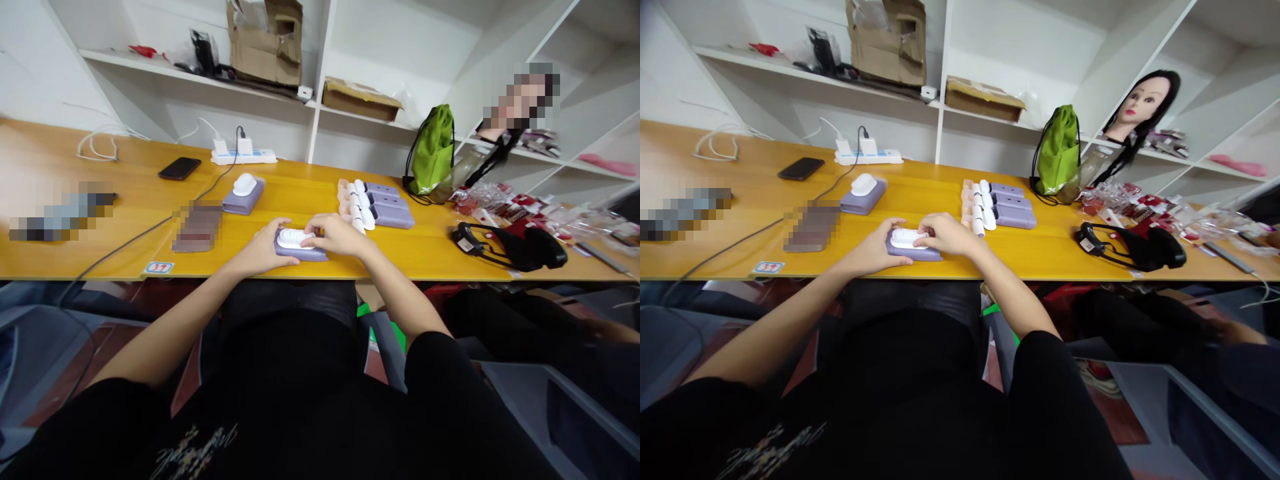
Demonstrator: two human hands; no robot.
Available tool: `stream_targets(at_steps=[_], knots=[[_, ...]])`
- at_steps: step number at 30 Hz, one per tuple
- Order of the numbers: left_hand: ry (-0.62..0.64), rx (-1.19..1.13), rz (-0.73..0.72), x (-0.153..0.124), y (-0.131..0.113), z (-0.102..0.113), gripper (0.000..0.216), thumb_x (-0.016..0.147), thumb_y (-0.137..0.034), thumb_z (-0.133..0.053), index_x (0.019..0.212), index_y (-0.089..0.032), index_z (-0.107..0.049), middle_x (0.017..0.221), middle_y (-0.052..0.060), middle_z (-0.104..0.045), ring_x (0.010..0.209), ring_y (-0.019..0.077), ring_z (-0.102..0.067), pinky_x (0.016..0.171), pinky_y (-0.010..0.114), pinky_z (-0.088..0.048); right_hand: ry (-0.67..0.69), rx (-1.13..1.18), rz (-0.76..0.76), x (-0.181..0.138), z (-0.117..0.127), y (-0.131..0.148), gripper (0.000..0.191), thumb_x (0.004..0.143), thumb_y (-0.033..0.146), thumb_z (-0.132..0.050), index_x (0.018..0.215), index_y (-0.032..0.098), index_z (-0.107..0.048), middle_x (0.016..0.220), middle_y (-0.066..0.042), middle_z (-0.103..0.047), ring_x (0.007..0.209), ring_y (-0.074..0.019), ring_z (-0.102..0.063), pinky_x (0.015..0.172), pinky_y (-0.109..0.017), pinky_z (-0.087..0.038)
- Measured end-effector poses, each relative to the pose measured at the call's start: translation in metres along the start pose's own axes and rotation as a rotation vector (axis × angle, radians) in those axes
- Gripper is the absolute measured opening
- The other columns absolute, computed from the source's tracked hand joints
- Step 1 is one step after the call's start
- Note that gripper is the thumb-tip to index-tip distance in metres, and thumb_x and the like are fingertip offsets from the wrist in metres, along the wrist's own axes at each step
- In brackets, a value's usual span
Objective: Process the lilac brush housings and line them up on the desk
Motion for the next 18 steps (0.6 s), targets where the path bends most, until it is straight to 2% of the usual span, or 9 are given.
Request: stream_targets(at_steps=[4,11,13,15,18], knots=[[0.009,-0.009,0.0,0.0,-0.001,0.0,0.112,0.074,-0.064,-0.101,0.165,-0.025,-0.05,0.172,0.021,-0.06,0.158,0.0473,-0.061,0.134,0.067,-0.048,-0.045,0.02,-0.013,-0.006,-0.003,0.0,0.016,0.106,0.033,-0.084,0.103,0.018,-0.08,0.103,-0.009,-0.08,0.091,-0.0226,-0.07,0.088,-0.036,-0.052],[0.008,-0.039,0.006,0.002,-0.001,0.0,0.115,0.071,-0.061,-0.105,0.166,-0.027,-0.051,0.168,0.021,-0.063,0.155,0.0475,-0.063,0.13,0.067,-0.051,-0.119,0.032,-0.062,-0.014,-0.004,0.004,0.012,0.106,0.033,-0.081,0.107,0.02,-0.081,0.107,-0.009,-0.082,0.096,-0.0245,-0.072,0.093,-0.04,-0.055],[0.006,-0.05,-0.006,0.002,0.0,0.0,0.117,0.07,-0.06,-0.106,0.167,-0.027,-0.051,0.167,0.021,-0.063,0.153,0.0473,-0.064,0.129,0.067,-0.051,-0.123,0.032,-0.073,-0.017,-0.005,0.008,0.02,0.106,0.038,-0.081,0.114,0.02,-0.082,0.112,-0.01,-0.082,0.1,-0.0265,-0.073,0.096,-0.042,-0.057],[-0.002,-0.066,-0.015,0.003,0.0,-0.001,0.119,0.069,-0.059,-0.106,0.168,-0.025,-0.05,0.168,0.022,-0.062,0.152,0.0475,-0.065,0.129,0.067,-0.052,-0.115,0.003,-0.074,-0.018,-0.008,0.013,0.038,0.105,0.047,-0.083,0.131,0.02,-0.08,0.125,-0.013,-0.081,0.11,-0.0305,-0.074,0.102,-0.046,-0.057],[-0.011,-0.095,-0.056,0.003,-0.001,-0.001,0.119,0.071,-0.056,-0.106,0.17,-0.024,-0.049,0.171,0.023,-0.06,0.156,0.0474,-0.063,0.132,0.067,-0.049,-0.09,-0.099,-0.055,-0.011,-0.014,0.023,0.065,0.106,0.055,-0.081,0.16,0.021,-0.066,0.149,-0.019,-0.074,0.132,-0.0379,-0.07,0.111,-0.052,-0.056]])
Point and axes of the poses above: each hand's wrist, its own x-axis towards the middle knuckle, its own z-axis out of the back of the hand, y = z × x, the point moved 6 cm from there along x, towards the middle knuckle
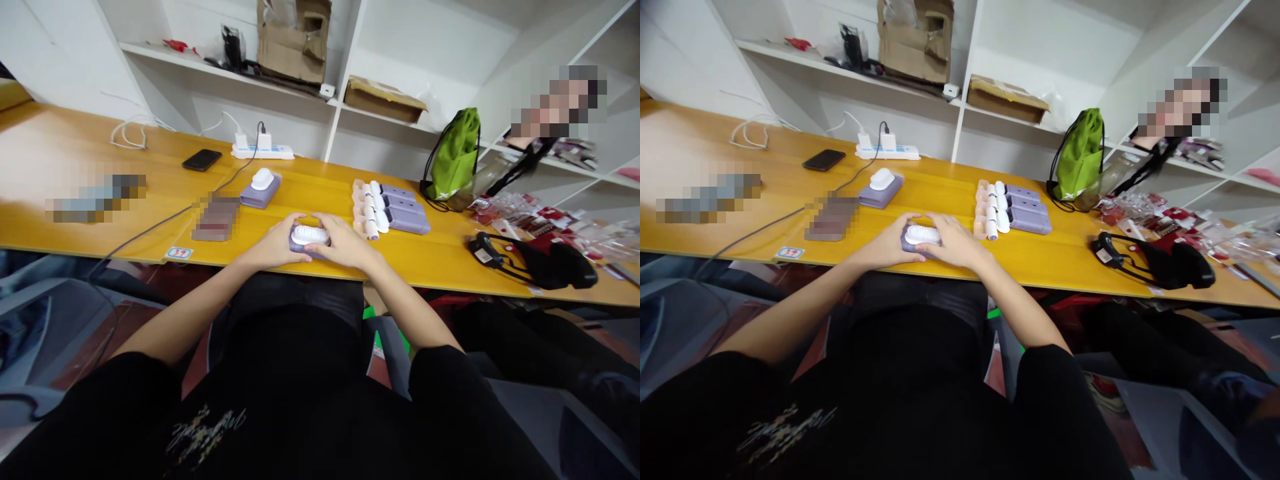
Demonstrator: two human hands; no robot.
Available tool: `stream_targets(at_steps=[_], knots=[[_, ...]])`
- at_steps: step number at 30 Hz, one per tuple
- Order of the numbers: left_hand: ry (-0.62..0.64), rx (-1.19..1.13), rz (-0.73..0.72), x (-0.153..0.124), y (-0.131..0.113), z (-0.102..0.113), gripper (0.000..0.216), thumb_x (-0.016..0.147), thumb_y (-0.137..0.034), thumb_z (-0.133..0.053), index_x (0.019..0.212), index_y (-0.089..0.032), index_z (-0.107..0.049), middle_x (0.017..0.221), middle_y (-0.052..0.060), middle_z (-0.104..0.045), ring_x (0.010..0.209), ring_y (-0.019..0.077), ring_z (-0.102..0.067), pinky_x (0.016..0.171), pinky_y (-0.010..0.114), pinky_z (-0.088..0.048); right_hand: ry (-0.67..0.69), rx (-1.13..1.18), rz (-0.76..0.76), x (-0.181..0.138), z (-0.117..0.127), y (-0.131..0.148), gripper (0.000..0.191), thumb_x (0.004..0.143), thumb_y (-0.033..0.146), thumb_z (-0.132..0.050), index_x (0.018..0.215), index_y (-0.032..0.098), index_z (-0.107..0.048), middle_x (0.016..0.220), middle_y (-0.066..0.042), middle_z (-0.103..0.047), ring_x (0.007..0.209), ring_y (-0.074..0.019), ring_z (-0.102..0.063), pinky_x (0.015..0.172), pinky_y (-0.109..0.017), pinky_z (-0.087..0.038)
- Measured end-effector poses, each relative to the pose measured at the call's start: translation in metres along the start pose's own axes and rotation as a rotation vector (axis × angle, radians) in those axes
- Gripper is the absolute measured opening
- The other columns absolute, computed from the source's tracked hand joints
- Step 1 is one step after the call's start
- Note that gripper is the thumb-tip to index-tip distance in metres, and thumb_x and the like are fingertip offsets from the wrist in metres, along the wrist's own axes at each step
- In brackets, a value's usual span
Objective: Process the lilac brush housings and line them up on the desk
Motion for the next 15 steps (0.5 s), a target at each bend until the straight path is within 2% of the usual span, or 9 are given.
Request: stream_targets(at_steps=[2,5,8,11,15], knots=[[0.005,-0.022,-0.013,0.0,0.0,0.0,0.124,0.071,-0.056,-0.107,0.173,-0.025,-0.045,0.175,0.024,-0.057,0.162,0.0484,-0.058,0.135,0.068,-0.046,0.058,-0.092,0.038,0.01,-0.005,0.006,0.062,0.111,0.055,-0.074,0.162,0.021,-0.064,0.15,-0.02,-0.073,0.13,-0.0389,-0.07,0.108,-0.051,-0.055],[0.026,-0.082,-0.003,-0.001,0.003,-0.001,0.147,0.067,-0.057,-0.11,0.185,-0.025,-0.028,0.179,0.027,-0.053,0.168,0.0499,-0.053,0.138,0.069,-0.042,0.185,-0.216,0.139,0.027,-0.013,0.012,0.049,0.118,0.054,-0.061,0.152,0.019,-0.071,0.136,-0.018,-0.078,0.111,-0.0345,-0.073,0.096,-0.046,-0.054],[0.041,-0.135,-0.025,-0.001,0.005,-0.002,0.159,0.068,-0.055,-0.111,0.19,-0.028,-0.014,0.173,0.027,-0.059,0.164,0.049,-0.058,0.138,0.069,-0.043,0.218,-0.257,0.239,0.036,-0.016,0.01,0.048,0.12,0.053,-0.054,0.147,0.018,-0.073,0.126,-0.015,-0.08,0.099,-0.0302,-0.072,0.089,-0.042,-0.05],[0.036,-0.121,-0.019,0.0,0.007,-0.004,0.16,0.067,-0.054,-0.112,0.191,-0.031,-0.013,0.162,0.023,-0.068,0.156,0.0495,-0.067,0.134,0.072,-0.047,0.19,-0.234,0.28,0.035,-0.016,0.003,0.046,0.119,0.056,-0.054,0.136,0.018,-0.075,0.118,-0.013,-0.081,0.094,-0.0276,-0.07,0.087,-0.04,-0.048],[0.032,-0.077,0.002,0.001,0.009,-0.005,0.16,0.066,-0.051,-0.112,0.191,-0.033,-0.015,0.162,0.023,-0.067,0.154,0.0512,-0.067,0.131,0.075,-0.048,0.172,-0.177,0.278,0.032,-0.017,-0.002,0.043,0.117,0.056,-0.056,0.123,0.019,-0.077,0.116,-0.013,-0.081,0.099,-0.0282,-0.072,0.09,-0.04,-0.05]])
Point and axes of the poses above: each hand's wrist, its own x-axis towards the middle knuckle, its own z-axis out of the back of the hand, y = z × x, the point moved 6 cm from there along x, towards the middle knuckle
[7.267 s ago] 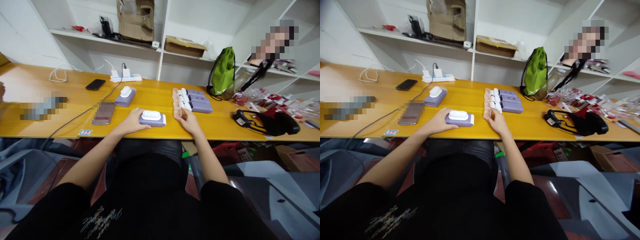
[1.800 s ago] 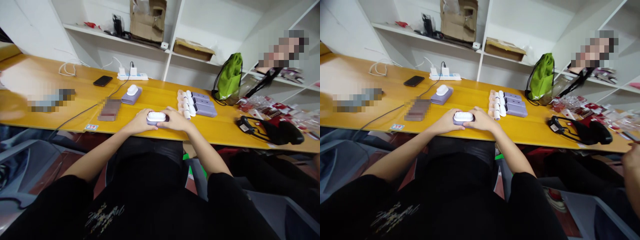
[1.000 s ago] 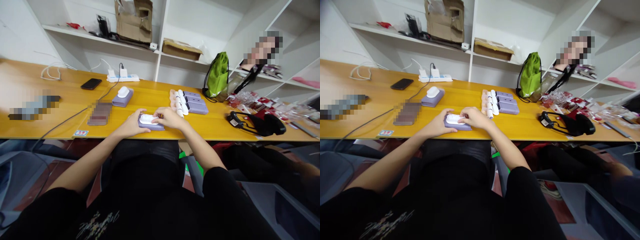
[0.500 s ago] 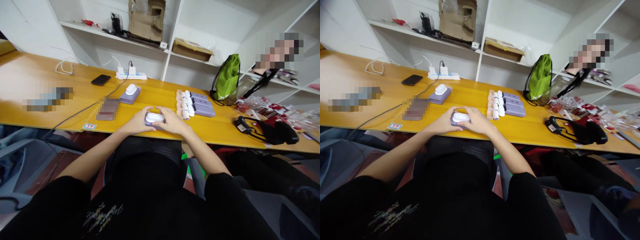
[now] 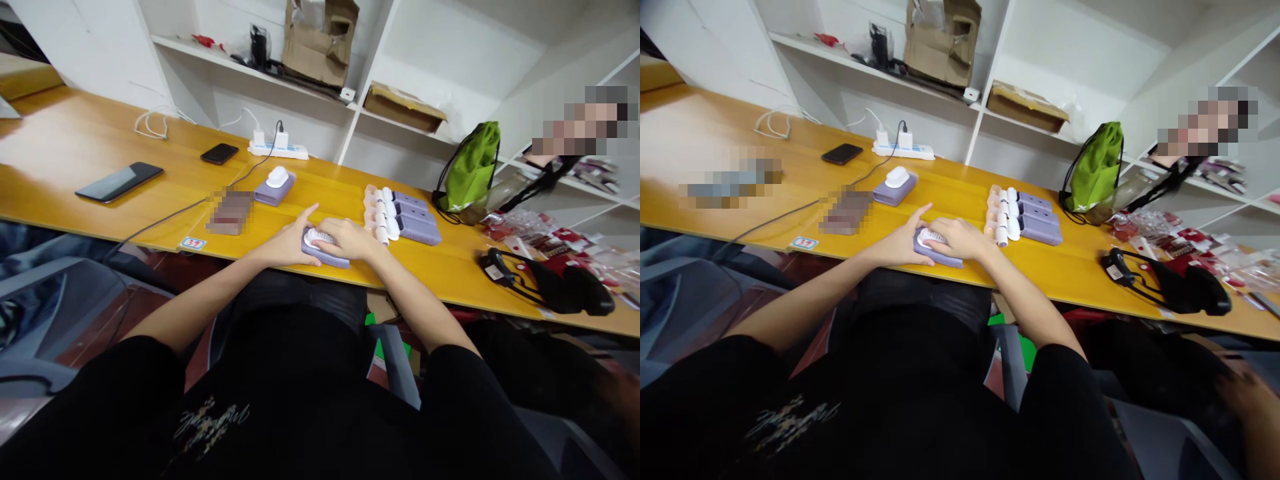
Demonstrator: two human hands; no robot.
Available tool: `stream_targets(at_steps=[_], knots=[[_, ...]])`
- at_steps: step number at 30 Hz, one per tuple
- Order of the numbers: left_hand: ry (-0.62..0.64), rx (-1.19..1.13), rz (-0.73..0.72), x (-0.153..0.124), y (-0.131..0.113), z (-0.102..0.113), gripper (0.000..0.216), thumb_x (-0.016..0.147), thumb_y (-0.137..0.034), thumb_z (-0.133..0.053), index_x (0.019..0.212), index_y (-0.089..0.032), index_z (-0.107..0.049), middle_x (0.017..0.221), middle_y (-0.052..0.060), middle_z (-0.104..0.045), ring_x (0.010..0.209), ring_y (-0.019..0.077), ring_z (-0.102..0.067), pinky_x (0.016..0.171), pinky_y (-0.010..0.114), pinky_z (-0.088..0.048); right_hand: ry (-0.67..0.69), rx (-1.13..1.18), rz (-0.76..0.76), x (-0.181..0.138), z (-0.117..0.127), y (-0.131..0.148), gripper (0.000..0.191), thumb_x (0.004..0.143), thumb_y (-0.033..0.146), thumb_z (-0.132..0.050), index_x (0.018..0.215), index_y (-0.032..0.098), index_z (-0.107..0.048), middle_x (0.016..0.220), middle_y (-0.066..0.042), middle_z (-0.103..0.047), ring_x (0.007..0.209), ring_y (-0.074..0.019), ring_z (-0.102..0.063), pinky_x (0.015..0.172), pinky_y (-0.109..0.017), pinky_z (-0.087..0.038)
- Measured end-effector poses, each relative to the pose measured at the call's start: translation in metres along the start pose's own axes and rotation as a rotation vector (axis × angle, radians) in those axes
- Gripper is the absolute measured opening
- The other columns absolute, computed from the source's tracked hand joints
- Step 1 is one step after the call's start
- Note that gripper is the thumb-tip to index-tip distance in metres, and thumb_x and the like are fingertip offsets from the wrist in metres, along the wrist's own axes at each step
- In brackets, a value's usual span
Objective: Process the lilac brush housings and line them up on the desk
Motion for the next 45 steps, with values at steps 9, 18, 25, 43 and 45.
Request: stream_targets(at_steps=[9,18,25,43,45], knots=[[-0.011,0.016,0.015,0.0,-0.002,0.002,0.162,0.062,-0.053,-0.113,0.191,-0.03,-0.017,0.161,0.025,-0.068,0.153,0.053,-0.067,0.13,0.074,-0.049,-0.033,-0.017,-0.142,-0.001,0.004,0.003,0.038,0.117,0.052,-0.058,0.12,0.019,-0.076,0.114,-0.014,-0.082,0.097,-0.0287,-0.071,0.089,-0.04,-0.05],[-0.044,-0.009,0.016,0.001,-0.001,0.001,0.156,0.062,-0.047,-0.111,0.19,-0.033,-0.023,0.166,0.022,-0.068,0.154,0.0518,-0.068,0.129,0.073,-0.051,-0.059,0.06,-0.069,0.002,0.005,-0.004,0.033,0.115,0.049,-0.061,0.116,0.02,-0.076,0.11,-0.012,-0.081,0.097,-0.0278,-0.071,0.089,-0.039,-0.051],[-0.027,0.002,0.033,-0.001,-0.004,0.002,0.153,0.066,-0.048,-0.109,0.19,-0.03,-0.021,0.172,0.025,-0.062,0.16,0.0512,-0.062,0.133,0.073,-0.047,-0.044,0.069,-0.023,0.003,0.003,-0.004,0.035,0.115,0.052,-0.062,0.115,0.021,-0.077,0.108,-0.012,-0.081,0.096,-0.0276,-0.069,0.088,-0.04,-0.051],[-0.057,0.009,0.005,-0.001,-0.004,0.006,0.151,0.065,-0.053,-0.113,0.187,-0.03,-0.028,0.159,0.023,-0.069,0.153,0.0531,-0.064,0.132,0.076,-0.047,0.059,-0.043,-0.064,0.005,0.006,-0.007,0.052,0.113,0.066,-0.07,0.122,0.017,-0.083,0.118,-0.015,-0.079,0.096,-0.0288,-0.072,0.085,-0.039,-0.05],[-0.035,0.01,0.015,-0.001,-0.003,0.005,0.153,0.064,-0.053,-0.113,0.188,-0.03,-0.025,0.157,0.022,-0.069,0.151,0.0521,-0.066,0.131,0.075,-0.047,0.029,-0.027,0.012,0.006,0.004,-0.01,0.048,0.114,0.063,-0.07,0.117,0.017,-0.082,0.113,-0.013,-0.079,0.093,-0.0272,-0.071,0.084,-0.038,-0.05]])
Point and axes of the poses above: each hand's wrist, its own x-axis towards the middle knuckle, its own z-axis out of the back of the hand, y = z × x, the point moved 6 cm from there along x, towards the middle knuckle
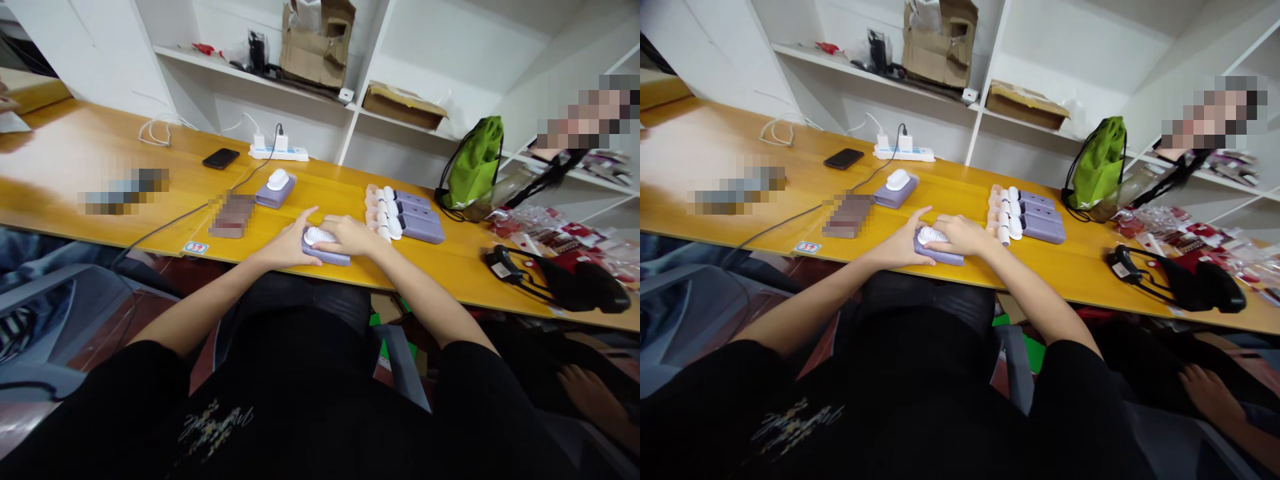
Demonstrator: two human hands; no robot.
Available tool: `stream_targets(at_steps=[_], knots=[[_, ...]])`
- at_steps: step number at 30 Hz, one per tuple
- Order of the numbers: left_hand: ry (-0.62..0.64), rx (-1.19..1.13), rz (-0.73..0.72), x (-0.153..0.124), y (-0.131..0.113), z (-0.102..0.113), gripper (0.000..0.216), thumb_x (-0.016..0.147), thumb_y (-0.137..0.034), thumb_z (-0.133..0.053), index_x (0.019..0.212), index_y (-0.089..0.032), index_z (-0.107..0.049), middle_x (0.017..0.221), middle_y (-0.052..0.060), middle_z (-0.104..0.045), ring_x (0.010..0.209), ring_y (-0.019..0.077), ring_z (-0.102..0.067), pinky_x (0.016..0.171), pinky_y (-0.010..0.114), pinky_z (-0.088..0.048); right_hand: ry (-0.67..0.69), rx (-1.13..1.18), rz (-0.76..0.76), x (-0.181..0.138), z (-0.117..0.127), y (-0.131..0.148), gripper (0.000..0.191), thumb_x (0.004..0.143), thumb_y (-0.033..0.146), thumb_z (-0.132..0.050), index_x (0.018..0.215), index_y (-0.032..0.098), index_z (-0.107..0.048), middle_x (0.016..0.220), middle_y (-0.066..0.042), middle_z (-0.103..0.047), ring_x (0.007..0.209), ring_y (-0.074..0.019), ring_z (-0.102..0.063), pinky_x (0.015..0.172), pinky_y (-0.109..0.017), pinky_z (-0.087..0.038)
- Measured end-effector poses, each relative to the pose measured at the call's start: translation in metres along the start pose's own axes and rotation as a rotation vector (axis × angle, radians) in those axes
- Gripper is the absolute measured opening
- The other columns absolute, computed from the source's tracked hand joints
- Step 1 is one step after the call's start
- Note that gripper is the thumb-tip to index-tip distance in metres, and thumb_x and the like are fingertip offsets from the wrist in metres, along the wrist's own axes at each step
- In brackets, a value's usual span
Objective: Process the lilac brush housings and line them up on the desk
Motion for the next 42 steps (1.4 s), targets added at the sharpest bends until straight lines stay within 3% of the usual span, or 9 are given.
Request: stream_targets(at_steps=[5,9,16,20,25,29,33,38,42], knots=[[0.005,-0.022,0.004,0.001,0.004,-0.003,0.158,0.063,-0.052,-0.113,0.19,-0.028,-0.021,0.159,0.024,-0.068,0.15,0.0513,-0.067,0.13,0.073,-0.049,-0.083,0.053,0.079,-0.001,-0.005,-0.006,0.042,0.116,0.059,-0.067,0.11,0.019,-0.081,0.104,-0.01,-0.076,0.089,-0.0254,-0.067,0.083,-0.038,-0.05],[-0.032,0.006,-0.016,0.0,0.001,-0.001,0.153,0.063,-0.051,-0.112,0.189,-0.032,-0.028,0.18,0.025,-0.053,0.16,0.0549,-0.059,0.131,0.074,-0.047,-0.129,0.095,0.001,-0.001,-0.003,-0.004,0.04,0.117,0.055,-0.065,0.103,0.02,-0.077,0.101,-0.01,-0.075,0.092,-0.027,-0.068,0.087,-0.04,-0.05],[-0.043,0.016,-0.019,-0.001,0.001,0.0,0.15,0.065,-0.055,-0.112,0.188,-0.03,-0.029,0.179,0.027,-0.052,0.166,0.0564,-0.053,0.135,0.077,-0.042,-0.352,0.268,-0.168,-0.011,0.037,0.002,0.044,0.111,0.062,-0.069,0.097,0.021,-0.076,0.091,-0.006,-0.074,0.082,-0.0222,-0.062,0.081,-0.038,-0.047],[-0.016,0.05,-0.021,-0.002,0.001,0.0,0.144,0.072,-0.052,-0.109,0.188,-0.03,-0.027,0.158,0.022,-0.069,0.155,0.0506,-0.064,0.134,0.075,-0.044,-0.499,0.392,-0.349,-0.045,0.06,-0.015,0.051,0.106,0.072,-0.069,0.091,0.023,-0.074,0.08,-0.003,-0.07,0.073,-0.0203,-0.06,0.072,-0.036,-0.045],[-0.01,0.103,0.017,-0.004,0.004,0.0,0.138,0.075,-0.054,-0.105,0.187,-0.03,-0.028,0.159,0.02,-0.068,0.157,0.0483,-0.062,0.136,0.073,-0.042,-0.677,0.264,-0.747,-0.133,0.079,-0.058,0.049,0.102,0.069,-0.071,0.088,0.023,-0.076,0.079,-0.005,-0.075,0.073,-0.0224,-0.066,0.071,-0.036,-0.049],[-0.009,0.118,0.021,-0.004,0.002,0.001,0.134,0.076,-0.056,-0.105,0.185,-0.032,-0.032,0.158,0.019,-0.069,0.158,0.0489,-0.061,0.135,0.073,-0.042,-0.557,0.016,-1.076,-0.19,0.066,-0.085,0.041,0.1,0.058,-0.076,0.086,0.02,-0.079,0.086,-0.012,-0.082,0.088,-0.0308,-0.076,0.083,-0.04,-0.055],[0.008,0.123,0.029,-0.005,-0.003,0.001,0.132,0.077,-0.057,-0.103,0.185,-0.031,-0.031,0.16,0.019,-0.068,0.158,0.0487,-0.061,0.136,0.073,-0.042,-0.289,-0.057,-1.241,-0.203,0.031,-0.096,0.039,0.104,0.052,-0.077,0.089,0.017,-0.083,0.095,-0.021,-0.087,0.1,-0.0395,-0.083,0.089,-0.044,-0.059],[0.021,0.135,0.045,-0.006,-0.006,0.001,0.131,0.078,-0.058,-0.101,0.185,-0.027,-0.031,0.162,0.021,-0.065,0.16,0.0481,-0.059,0.138,0.071,-0.041,-0.307,0.031,-1.232,-0.204,0.016,-0.094,0.052,0.106,0.054,-0.079,0.127,0.007,-0.085,0.121,-0.026,-0.088,0.119,-0.0399,-0.084,0.1,-0.043,-0.062],[0.029,0.146,0.046,-0.007,-0.008,0.001,0.13,0.08,-0.058,-0.1,0.185,-0.028,-0.03,0.163,0.021,-0.064,0.161,0.0477,-0.058,0.138,0.071,-0.041,-0.319,0.174,-1.138,-0.21,0.013,-0.087,0.063,0.101,0.052,-0.084,0.146,0.009,-0.078,0.126,-0.02,-0.088,0.108,-0.0331,-0.085,0.095,-0.04,-0.065]])
Point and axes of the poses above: each hand's wrist, its own x-axis towards the middle knuckle, its own z-axis out of the back of the hand, y = z × x, the point moved 6 cm from there along x, towards the middle knuckle
